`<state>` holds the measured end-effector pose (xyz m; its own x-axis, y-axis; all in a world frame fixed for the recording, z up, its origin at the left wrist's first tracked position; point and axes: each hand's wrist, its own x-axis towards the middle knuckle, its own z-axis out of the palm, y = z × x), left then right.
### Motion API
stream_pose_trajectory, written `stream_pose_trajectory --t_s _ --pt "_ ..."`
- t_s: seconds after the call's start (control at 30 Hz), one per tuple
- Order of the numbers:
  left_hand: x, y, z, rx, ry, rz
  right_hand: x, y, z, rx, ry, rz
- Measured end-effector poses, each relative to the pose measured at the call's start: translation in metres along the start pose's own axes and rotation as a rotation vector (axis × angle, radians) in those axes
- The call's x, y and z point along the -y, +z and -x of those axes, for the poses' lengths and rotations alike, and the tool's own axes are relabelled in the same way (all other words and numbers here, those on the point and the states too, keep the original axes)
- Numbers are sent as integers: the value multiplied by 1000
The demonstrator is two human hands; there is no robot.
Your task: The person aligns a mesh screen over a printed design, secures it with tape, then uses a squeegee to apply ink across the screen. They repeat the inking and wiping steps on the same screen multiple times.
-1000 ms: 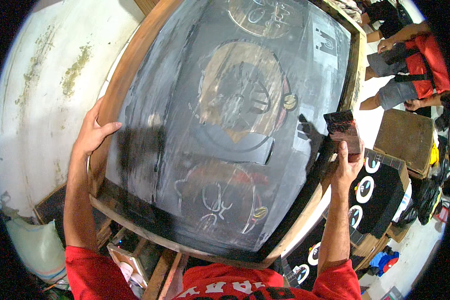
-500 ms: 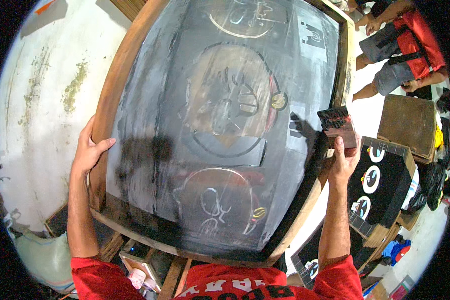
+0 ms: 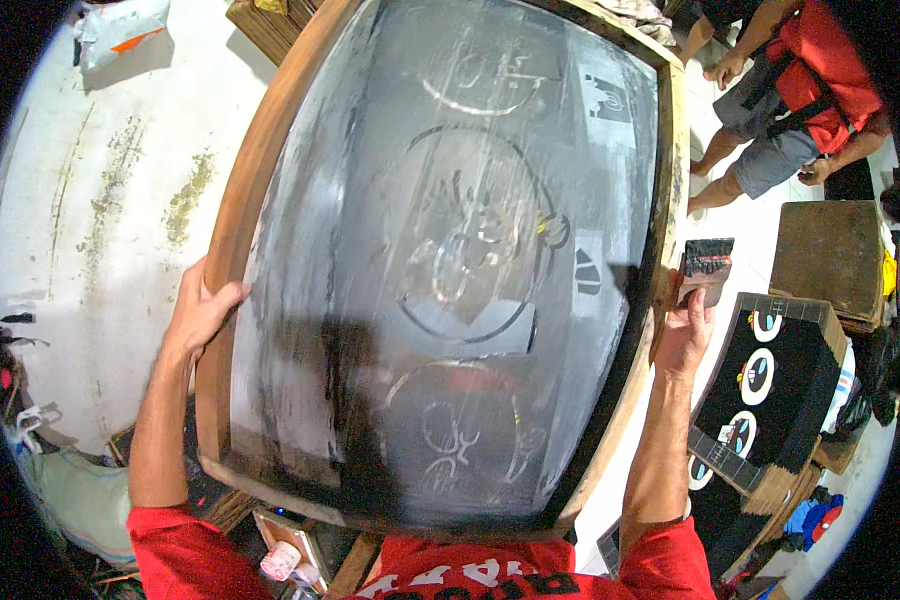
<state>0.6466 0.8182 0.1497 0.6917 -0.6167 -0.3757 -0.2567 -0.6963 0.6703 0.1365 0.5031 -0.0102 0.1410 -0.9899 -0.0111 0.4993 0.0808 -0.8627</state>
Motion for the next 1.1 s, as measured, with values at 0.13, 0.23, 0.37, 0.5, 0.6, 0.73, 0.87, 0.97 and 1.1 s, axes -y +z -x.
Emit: stream_pose_trajectory --t_s 0.13,0.23,0.37,0.5,0.6,0.73,0.87,0.97,1.1 --pt "21 -23 74 -111 -89 7 27 12 16 -17 58 -140" --pt "45 -50 153 -320 -121 122 34 48 20 68 81 -247" --pt "73 -96 290 -554 -188 84 38 125 19 239 258 -318" --pt "51 -155 425 -709 -229 1 36 225 12 519 360 -454" --pt "28 -143 521 -1043 -266 132 32 291 47 621 498 -596" --pt "-35 -89 644 -1151 -358 27 36 349 120 814 637 -888" --pt "-56 -42 697 -1377 -478 145 24 384 177 980 753 -948" --pt "-47 -24 704 -1489 -473 132 7 395 221 1043 828 -937" --pt "-28 -28 696 -1568 -432 90 -16 411 269 1062 880 -990"
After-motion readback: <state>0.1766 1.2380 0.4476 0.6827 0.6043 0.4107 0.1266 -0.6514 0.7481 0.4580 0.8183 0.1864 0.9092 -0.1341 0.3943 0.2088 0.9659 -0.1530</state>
